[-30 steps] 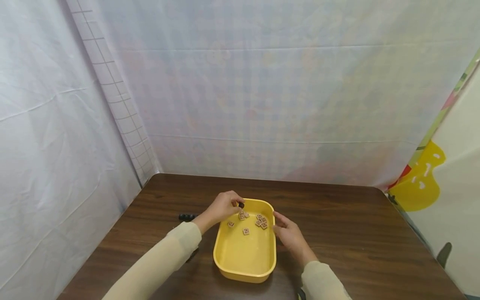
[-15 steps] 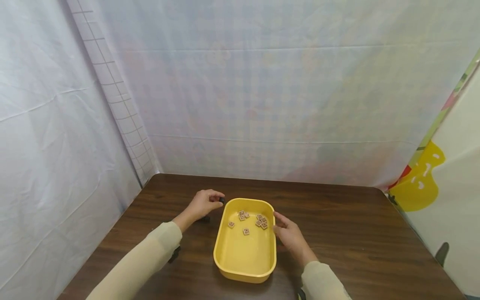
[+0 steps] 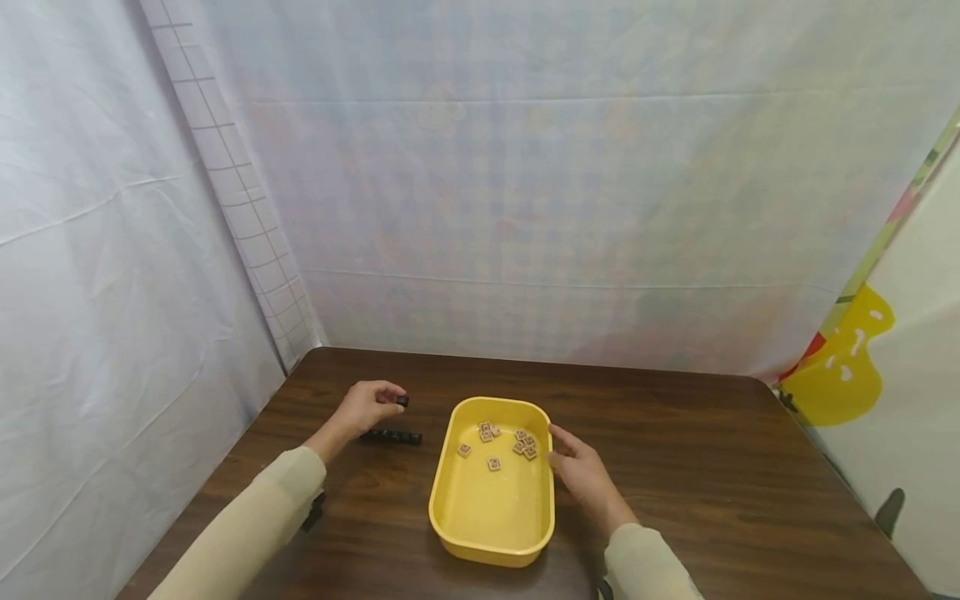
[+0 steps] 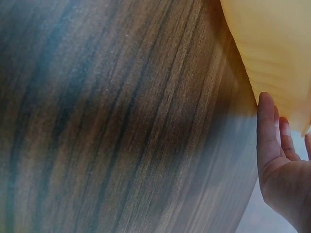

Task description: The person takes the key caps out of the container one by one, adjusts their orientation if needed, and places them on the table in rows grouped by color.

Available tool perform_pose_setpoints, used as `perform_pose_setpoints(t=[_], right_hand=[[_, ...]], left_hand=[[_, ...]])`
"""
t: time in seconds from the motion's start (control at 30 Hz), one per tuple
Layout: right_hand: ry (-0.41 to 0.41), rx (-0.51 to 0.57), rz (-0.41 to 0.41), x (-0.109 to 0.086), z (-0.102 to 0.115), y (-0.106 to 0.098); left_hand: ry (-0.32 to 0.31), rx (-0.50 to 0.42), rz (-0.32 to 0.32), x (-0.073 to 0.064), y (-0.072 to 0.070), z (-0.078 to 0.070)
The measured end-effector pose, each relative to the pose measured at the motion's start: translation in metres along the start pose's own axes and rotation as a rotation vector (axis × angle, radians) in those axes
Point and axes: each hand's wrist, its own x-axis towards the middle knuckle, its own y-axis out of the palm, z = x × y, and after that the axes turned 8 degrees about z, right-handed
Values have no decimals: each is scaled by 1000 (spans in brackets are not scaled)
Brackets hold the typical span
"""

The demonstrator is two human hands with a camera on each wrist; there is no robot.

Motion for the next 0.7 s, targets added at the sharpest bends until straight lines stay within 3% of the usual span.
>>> perform_pose_setpoints(t=[0.4, 0.7], right_hand=[[-2, 19, 29, 0, 0, -2], [-11, 8, 5, -2, 2, 0]], left_hand=[[-90, 65, -14, -20, -40, 47], [-79, 132, 44, -31, -47, 65]])
